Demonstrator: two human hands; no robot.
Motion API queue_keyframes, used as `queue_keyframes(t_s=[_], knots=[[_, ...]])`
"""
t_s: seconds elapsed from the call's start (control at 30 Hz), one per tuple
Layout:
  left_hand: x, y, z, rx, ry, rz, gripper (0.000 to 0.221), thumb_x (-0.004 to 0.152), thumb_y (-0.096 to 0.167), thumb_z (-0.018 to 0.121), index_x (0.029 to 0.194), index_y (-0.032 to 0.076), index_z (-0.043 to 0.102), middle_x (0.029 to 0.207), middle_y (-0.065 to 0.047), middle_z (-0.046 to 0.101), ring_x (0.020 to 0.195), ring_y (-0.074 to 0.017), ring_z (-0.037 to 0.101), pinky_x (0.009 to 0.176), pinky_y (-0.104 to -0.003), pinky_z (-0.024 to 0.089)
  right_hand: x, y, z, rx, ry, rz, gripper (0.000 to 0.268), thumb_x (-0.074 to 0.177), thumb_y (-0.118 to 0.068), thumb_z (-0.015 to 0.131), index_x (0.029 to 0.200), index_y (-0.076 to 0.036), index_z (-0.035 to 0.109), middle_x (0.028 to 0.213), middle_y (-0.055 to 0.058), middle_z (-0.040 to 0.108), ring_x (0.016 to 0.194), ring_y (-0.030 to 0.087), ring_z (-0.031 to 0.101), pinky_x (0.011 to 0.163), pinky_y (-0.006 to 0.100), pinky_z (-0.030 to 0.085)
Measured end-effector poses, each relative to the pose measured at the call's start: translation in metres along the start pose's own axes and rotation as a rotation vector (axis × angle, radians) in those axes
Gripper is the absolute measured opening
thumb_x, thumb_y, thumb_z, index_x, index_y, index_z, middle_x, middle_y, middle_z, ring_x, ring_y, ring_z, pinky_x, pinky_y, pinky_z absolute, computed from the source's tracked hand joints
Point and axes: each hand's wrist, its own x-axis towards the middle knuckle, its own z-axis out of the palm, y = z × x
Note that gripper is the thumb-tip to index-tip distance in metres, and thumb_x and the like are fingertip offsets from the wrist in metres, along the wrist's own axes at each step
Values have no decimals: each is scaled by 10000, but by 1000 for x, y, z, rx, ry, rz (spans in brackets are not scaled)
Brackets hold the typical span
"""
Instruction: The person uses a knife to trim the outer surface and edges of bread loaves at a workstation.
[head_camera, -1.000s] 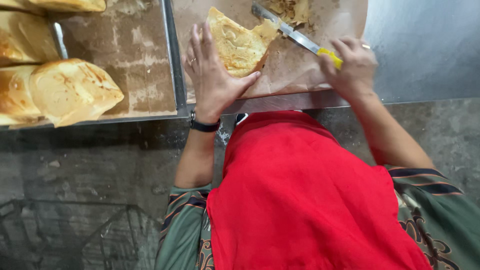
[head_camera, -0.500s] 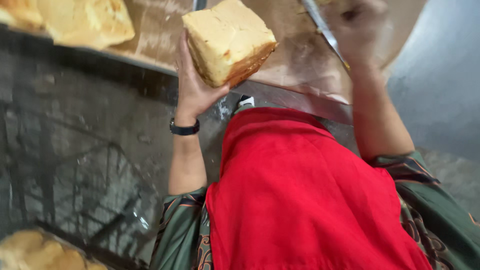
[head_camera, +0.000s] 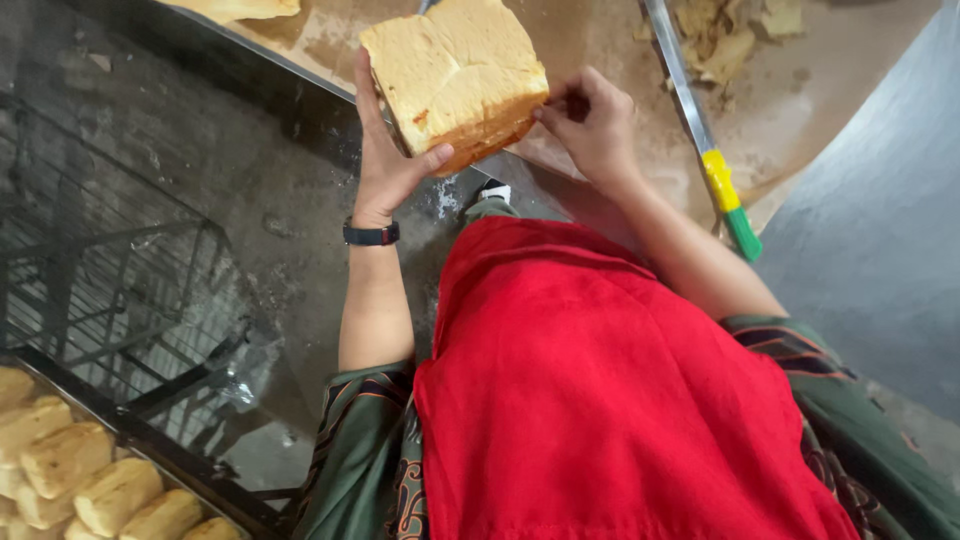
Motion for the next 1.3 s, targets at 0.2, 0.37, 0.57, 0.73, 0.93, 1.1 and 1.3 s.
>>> queue_keyframes(t_s=[0.2, 0.37, 0.57, 0.73, 0.93, 1.1, 1.3], knots=[[3, -23, -1, 84, 70, 37, 1435, 705, 310, 1034, 1708, 189, 15, 1750, -157, 197, 1643, -337, 267, 1382, -481, 303, 3, 0, 0, 142, -20, -101, 227, 914, 27, 807, 1113, 25, 698, 938, 3, 723, 852, 51, 681, 783, 219, 579], [2, -26, 0, 19, 90, 48, 1385, 721, 186, 1014, 1717, 184, 53, 1773, -140, 204, 1667, -311, 239, 1406, -454, 231, 13, 34, 1, 290, -87, 14, 138, 996, 19, 763, 1123, 26, 708, 929, 79, 724, 815, 113, 661, 742, 255, 562], [-6, -14, 7, -143, 107, 11, 1341, 654, 94, 960, 1691, 137, 112, 1736, -131, 267, 1636, -284, 242, 1370, -427, 237, 31, 46, -5, 702, -469, 586, 532, 1041, -447, 506, 1388, -45, 545, 1064, 185, 705, 848, 265, 736, 694, 365, 620], [-11, 13, 16, 104, 93, 95, 1390, 540, 197, 1010, 1668, 118, 201, 1670, -138, 331, 1605, -309, 299, 1375, -468, 255, 37, 22, 5, 783, -729, 812, 910, 889, -778, 279, 1501, -122, 433, 1260, 245, 665, 1054, 357, 725, 815, 471, 644], [14, 36, -8, 397, 38, 333, 1408, 524, 351, 1046, 1634, 125, 209, 1707, -154, 199, 1626, -393, 127, 1365, -547, 204, 48, 6, 17, 1091, -452, 511, 1011, 861, -739, 556, 1624, -116, 325, 1599, 128, 497, 1394, 285, 614, 1115, 469, 569], [52, 10, -62, 167, 27, 497, 1447, 628, 406, 1039, 1685, 174, 78, 1765, -134, 41, 1614, -353, 61, 1366, -552, 172, 90, -36, 41, 749, -268, 172, 825, 940, -258, 782, 1601, -57, 330, 1531, 139, 479, 1398, 285, 533, 1164, 457, 482], [92, -71, -112, -398, -4, 312, 1215, 842, 283, 927, 1694, 160, 70, 1743, -170, 67, 1635, -311, 194, 1341, -531, 331, 150, -67, 108, 33, -118, -421, 755, 976, -17, 842, 1614, -72, 442, 1662, 123, 349, 1482, 264, 425, 1237, 392, 424]])
